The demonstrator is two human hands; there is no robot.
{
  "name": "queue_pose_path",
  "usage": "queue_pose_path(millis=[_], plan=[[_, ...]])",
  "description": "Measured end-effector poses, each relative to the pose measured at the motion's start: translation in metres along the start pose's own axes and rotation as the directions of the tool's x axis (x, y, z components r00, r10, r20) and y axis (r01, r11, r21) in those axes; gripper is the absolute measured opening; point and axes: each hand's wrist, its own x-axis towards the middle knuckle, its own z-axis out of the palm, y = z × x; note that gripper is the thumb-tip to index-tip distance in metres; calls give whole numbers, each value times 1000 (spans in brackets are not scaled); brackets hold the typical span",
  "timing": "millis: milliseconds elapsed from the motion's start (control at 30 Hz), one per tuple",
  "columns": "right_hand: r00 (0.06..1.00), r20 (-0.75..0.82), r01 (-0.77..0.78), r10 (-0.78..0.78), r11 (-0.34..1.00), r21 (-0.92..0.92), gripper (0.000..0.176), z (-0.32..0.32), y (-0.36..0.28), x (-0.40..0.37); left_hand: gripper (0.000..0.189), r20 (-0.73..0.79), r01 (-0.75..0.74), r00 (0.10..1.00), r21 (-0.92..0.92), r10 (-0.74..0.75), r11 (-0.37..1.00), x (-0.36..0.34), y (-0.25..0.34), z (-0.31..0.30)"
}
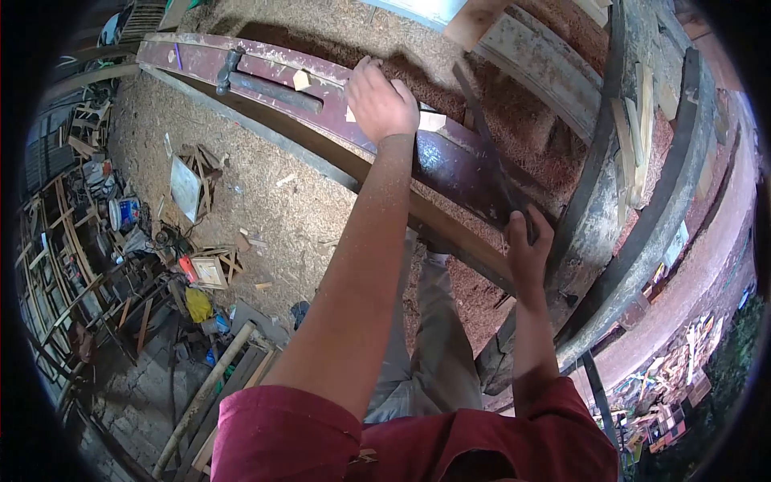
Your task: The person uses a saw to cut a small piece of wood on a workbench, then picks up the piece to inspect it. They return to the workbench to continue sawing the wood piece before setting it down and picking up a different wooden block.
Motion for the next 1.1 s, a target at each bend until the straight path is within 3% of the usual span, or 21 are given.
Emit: queue_pose_path(millis=[100, 167, 267, 767, 1100], plan=[[972, 170, 183, -160, 974, -132, 24, 6, -42, 18, 45, -13, -13, 1000, -5, 13, 1000, 2, 1, 0], [953, 255, 200, -162, 971, -132, 22, 9, -42, 20, 44, -9, -11, 1000, -6, 11, 1000, -1, 0, 1], [947, 230, 250, -226, 965, -82, 22, 21, -44, 16, 42, -19, -23, 1000, -1, 23, 1000, 0, -3, 4], [962, 236, 152, -135, 987, -55, 20, 27, -44, 11, 38, -31, -10, 999, 9, 10, 1000, 1, -4, 7], [976, 119, 189, -180, 980, -67, 25, 26, -29, 1, 30, -25, -28, 999, 44, 29, 999, 0, -6, 10]])
